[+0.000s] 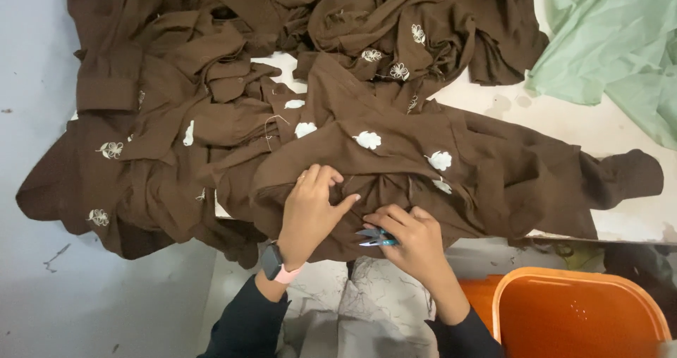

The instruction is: Trimming loose threads from brown garments using a thread clipper at a workstation.

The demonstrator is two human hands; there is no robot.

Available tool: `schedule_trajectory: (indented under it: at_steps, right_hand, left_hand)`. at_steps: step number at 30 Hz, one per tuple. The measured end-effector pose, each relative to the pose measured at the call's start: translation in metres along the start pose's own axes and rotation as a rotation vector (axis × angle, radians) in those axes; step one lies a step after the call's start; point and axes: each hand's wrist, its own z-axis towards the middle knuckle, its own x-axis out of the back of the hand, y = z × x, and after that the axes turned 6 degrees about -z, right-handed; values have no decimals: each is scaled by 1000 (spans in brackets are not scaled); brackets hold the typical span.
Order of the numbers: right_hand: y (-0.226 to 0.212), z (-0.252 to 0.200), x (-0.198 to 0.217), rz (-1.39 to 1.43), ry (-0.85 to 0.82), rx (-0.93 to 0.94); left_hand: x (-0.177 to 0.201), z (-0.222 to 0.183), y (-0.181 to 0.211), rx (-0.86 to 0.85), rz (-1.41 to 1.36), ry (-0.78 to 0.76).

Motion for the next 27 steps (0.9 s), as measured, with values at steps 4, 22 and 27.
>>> schedule_trajectory:
  at_steps: [4, 22, 27]
  right_hand:
    - [-2, -1, -1, 68, -25, -25]
    - [-66, 17, 55, -107, 102, -164]
    - [-69, 23, 46, -444, 216, 21]
  left_hand:
    - [-7, 2, -12, 110, 89, -33]
    - [34, -27, 19, 530, -1320, -163]
    - [33, -32, 18, 459, -1345, -168]
